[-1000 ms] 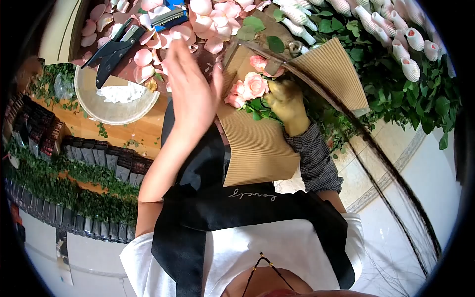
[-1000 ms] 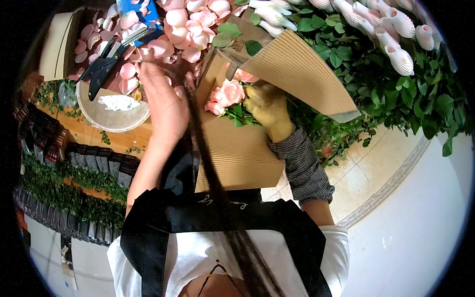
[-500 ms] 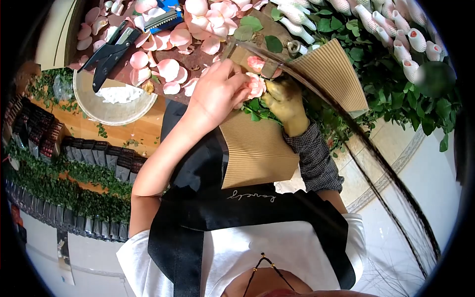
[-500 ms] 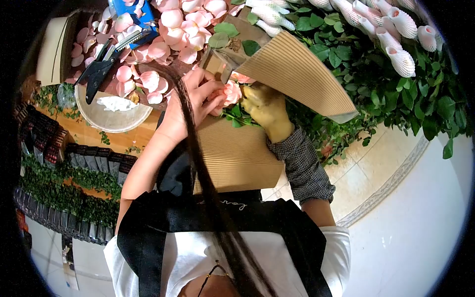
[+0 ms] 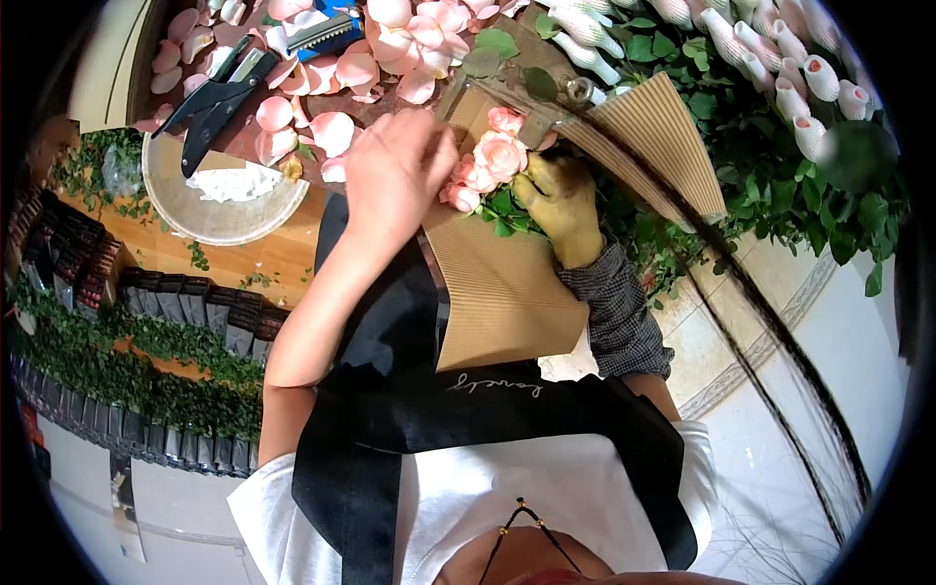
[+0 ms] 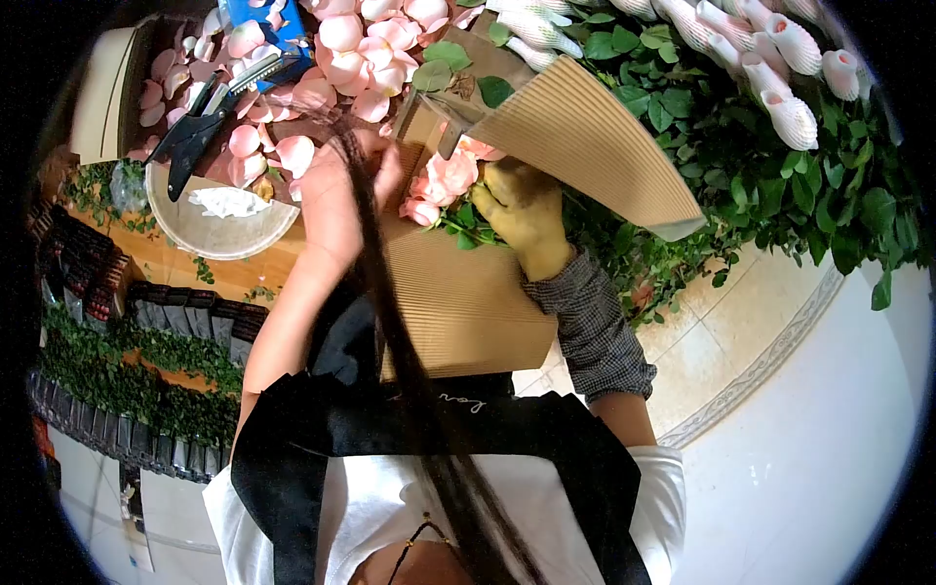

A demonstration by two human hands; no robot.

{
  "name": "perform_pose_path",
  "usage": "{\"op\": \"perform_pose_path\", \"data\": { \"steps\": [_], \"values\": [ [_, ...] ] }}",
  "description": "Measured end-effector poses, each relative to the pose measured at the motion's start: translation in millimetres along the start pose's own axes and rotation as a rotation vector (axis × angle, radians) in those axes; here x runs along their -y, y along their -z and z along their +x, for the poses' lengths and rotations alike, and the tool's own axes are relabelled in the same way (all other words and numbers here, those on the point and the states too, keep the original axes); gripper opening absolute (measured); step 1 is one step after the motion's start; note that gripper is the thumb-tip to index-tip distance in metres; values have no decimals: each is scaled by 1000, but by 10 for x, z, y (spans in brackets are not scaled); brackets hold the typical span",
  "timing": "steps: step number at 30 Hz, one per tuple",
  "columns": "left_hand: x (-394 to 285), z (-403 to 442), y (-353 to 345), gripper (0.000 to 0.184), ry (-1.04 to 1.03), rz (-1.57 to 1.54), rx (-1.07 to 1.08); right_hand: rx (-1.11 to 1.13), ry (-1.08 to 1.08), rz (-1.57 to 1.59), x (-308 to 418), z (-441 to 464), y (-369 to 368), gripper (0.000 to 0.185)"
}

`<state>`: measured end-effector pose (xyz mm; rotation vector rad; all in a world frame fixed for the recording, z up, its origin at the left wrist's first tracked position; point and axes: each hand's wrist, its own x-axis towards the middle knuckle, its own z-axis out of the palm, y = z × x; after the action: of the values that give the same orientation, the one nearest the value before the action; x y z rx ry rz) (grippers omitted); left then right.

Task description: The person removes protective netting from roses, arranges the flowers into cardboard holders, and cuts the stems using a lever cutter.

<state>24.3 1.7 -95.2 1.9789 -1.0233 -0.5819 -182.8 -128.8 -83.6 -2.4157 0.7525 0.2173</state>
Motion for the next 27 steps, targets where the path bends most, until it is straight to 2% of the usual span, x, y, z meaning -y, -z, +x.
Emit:
{"op": "perform_pose_path", "data": {
  "steps": [1,2,3,5,6,7,9,11,12,13,14,15,17,18,19,21,22,23,25,27],
  "values": [
    [-23,-3,51,20,90,36,-17,-20,-58,-11,56,-23,12,26],
    [1,0,72,28,104,55,-13,-42,-114,-22,102,-23,22,23],
    [6,6,108,28,97,58,-20,-49,-108,-22,132,10,28,23],
    [-18,4,192,28,114,-46,141,-112,-46,-172,209,77,37,17],
    [-86,4,227,22,119,-196,203,-136,-26,-222,255,109,36,15],
    [-69,0,175,16,41,-378,246,-104,-49,-333,313,132,32,15],
    [-97,40,91,15,-204,-336,390,-12,-105,-480,315,116,12,19],
    [-144,70,-23,19,-349,-240,469,-65,48,-409,271,104,112,18],
    [-95,64,-132,20,-303,-212,504,-75,48,-413,304,59,201,18],
    [-63,62,-199,21,-251,-181,538,-89,23,-290,378,-15,312,21],
    [-126,79,-183,13,-204,-257,484,-101,0,-165,420,-69,386,24],
    [-124,89,-179,13,-209,-254,482,-107,2,-166,412,-108,430,24],
    [-115,48,-210,19,-73,-218,577,-207,-165,-168,396,-206,481,27],
    [-57,11,-259,17,-215,-165,437,-240,-226,-167,393,-243,487,29],
    [-120,23,-220,16,-151,-293,443,-226,-219,-270,359,-173,431,28],
    [-144,30,-210,19,-17,-304,509,-199,-212,-473,251,-7,291,26],
    [-161,29,-205,19,-23,-298,518,-236,-200,-443,226,69,244,25],
    [-171,43,-201,20,39,-317,551,-182,-297,-482,274,107,262,26],
    [-164,53,-164,22,96,-331,581,-219,-267,-343,218,1,301,23],
    [-166,44,-153,30,-6,-295,532,-332,-232,-136,401,-174,547,17]
  ]
}}
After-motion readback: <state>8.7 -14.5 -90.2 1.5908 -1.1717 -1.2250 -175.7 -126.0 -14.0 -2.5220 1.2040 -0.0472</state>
